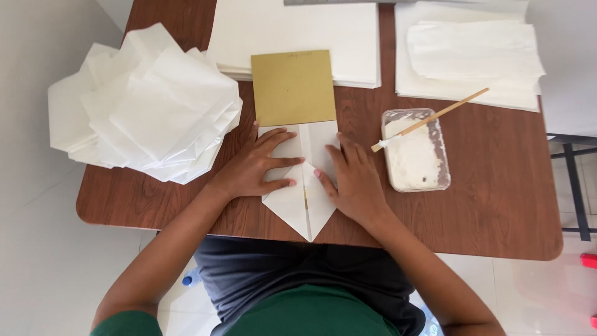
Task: Assembling the bottom of a paper bag by folding the paper and applying glue with a brush.
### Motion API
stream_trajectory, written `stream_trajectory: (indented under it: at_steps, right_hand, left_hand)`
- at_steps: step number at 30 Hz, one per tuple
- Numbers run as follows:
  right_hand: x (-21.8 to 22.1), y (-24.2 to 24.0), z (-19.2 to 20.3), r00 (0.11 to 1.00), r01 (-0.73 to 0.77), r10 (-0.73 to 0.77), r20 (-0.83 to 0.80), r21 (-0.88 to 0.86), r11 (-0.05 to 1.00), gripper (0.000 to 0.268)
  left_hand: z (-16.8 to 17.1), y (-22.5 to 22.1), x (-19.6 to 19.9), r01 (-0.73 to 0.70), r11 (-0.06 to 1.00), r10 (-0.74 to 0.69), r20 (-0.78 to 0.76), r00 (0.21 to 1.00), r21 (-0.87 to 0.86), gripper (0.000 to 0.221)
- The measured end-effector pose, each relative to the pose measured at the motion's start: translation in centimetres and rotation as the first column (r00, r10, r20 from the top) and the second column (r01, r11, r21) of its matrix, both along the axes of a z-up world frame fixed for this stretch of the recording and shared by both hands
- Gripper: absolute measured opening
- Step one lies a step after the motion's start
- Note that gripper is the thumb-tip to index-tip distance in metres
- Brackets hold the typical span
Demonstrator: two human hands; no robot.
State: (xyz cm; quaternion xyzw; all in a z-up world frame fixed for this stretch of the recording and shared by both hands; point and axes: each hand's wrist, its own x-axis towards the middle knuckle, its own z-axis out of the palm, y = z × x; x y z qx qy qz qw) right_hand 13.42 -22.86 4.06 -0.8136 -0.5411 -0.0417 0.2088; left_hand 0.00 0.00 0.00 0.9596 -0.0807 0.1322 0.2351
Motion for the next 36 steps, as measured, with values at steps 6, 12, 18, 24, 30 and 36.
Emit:
stream_trajectory:
  at_steps: [6,12,18,24,30,36]
  right_hand:
    - [-1.4,-4.4,4.2,0.975,0.171,-0.106,-0.195,0.358,0.918,0.010]
    - [9.1,-10.3,3.4,0.804,0.591,-0.552,-0.220,0.200,0.781,0.028]
    - [20.4,-10.5,1.6,0.672,0.633,-0.702,-0.237,-0.307,0.710,0.083]
    - [24.4,-8.1,-1.0,0.619,0.536,-0.584,-0.525,-0.261,0.803,0.039]
    - [21.5,-7.6,3.4,0.389,0.621,-0.203,-0.899,0.092,0.779,0.032]
    - [21.3,-12.2,1.2,0.737,0.501,0.109,-0.667,0.648,0.574,0.035]
  left_hand:
    - [0.0,-0.1,0.7,0.017,0.999,-0.018,0.017,1.000,0.030,0.047]
    - [1.5,0.0,2.5,0.006,1.000,-0.005,-0.127,0.992,0.008,0.045]
    - [2.6,-0.2,6.0,0.026,0.987,0.024,-0.298,0.954,0.162,0.035]
    - [4.7,-1.4,7.6,0.017,0.972,0.092,-0.449,0.889,0.234,0.034]
    - [4.8,-0.2,7.7,0.113,0.994,-0.114,-0.146,0.983,-0.016,0.034]
    - [5.2,-0.2,8.0,0.102,0.995,-0.103,-0.142,0.985,-0.009,0.032]
